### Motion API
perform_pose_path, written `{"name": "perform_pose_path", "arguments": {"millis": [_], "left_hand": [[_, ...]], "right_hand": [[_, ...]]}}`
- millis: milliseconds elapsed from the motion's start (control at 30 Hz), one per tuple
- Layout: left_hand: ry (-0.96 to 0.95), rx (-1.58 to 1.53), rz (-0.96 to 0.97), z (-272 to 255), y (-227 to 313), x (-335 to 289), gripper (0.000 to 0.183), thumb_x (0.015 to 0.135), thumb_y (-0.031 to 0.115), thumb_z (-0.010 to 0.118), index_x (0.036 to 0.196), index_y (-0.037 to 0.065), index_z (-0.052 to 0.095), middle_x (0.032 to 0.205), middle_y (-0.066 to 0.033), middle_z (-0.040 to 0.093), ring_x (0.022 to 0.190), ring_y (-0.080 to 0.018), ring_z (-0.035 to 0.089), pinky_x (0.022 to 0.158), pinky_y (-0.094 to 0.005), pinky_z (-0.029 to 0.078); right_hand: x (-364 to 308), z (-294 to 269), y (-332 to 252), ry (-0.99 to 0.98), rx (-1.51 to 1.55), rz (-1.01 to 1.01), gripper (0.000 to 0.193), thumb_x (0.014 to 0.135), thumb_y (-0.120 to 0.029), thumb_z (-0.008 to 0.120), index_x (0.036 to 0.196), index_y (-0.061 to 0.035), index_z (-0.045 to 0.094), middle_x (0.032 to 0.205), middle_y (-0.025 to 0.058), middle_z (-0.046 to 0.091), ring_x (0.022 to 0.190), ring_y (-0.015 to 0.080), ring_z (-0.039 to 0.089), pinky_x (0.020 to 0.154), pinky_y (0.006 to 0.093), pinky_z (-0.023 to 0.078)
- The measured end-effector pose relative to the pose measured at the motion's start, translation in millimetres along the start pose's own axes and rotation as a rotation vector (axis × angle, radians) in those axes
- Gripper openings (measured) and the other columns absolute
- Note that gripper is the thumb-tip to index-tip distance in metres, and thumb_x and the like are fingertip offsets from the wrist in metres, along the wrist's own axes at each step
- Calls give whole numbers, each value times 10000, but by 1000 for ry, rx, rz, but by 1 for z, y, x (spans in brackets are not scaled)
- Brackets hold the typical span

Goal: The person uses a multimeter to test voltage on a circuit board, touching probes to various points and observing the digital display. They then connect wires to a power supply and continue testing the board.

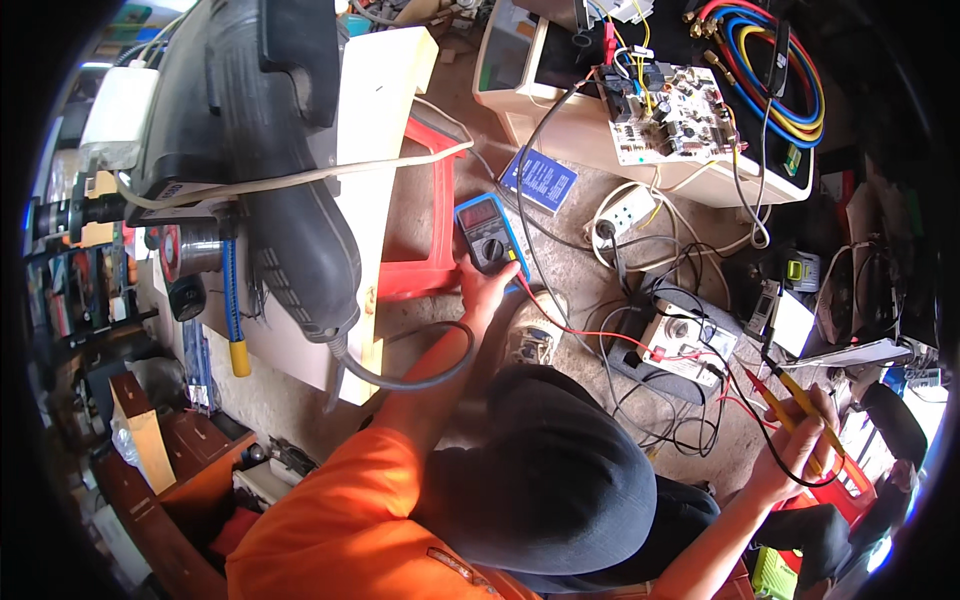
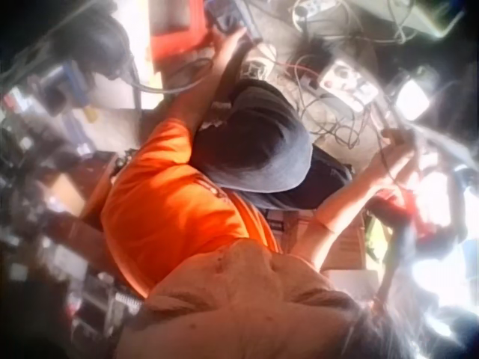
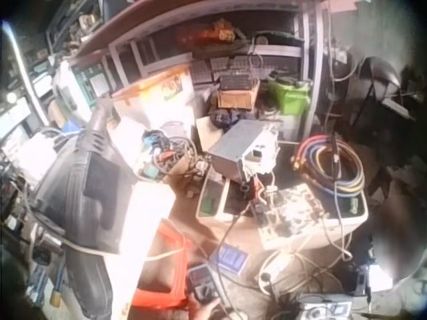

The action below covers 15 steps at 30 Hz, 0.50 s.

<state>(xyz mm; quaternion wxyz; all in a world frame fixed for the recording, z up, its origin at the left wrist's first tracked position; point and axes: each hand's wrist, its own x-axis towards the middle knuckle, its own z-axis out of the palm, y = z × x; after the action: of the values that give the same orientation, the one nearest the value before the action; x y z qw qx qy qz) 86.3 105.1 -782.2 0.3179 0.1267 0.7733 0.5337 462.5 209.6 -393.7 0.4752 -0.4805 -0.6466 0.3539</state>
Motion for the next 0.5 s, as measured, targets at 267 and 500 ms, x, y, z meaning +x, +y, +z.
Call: {"name": "perform_pose_path", "arguments": {"millis": [267, 500], "left_hand": [[72, 443, -13, -15, 42, -17, 714, 779, 407, 862, 1241, -49, 563, 1188, -212, 665, 1107, -297, 651, 959, -439, 503], [-601, 90, 410, 12, 213, -140, 317, 937, 95, 724, 1222, 43, 594, 914, -86, 625, 713, -148, 606, 615, -290, 511]], "right_hand": [[3, 43, -13, -122, 74, -23, 345, 1025, -208, 604, 1213, 81, 611, 973, 153, 602, 837, 213, 665, 722, 318, 586], [42, 84, -6, -533, -410, -331, 310, 796, 70, 721, 1093, -18, 714, 941, 127, 634, 764, 310, 662, 677, 376, 551]]}}
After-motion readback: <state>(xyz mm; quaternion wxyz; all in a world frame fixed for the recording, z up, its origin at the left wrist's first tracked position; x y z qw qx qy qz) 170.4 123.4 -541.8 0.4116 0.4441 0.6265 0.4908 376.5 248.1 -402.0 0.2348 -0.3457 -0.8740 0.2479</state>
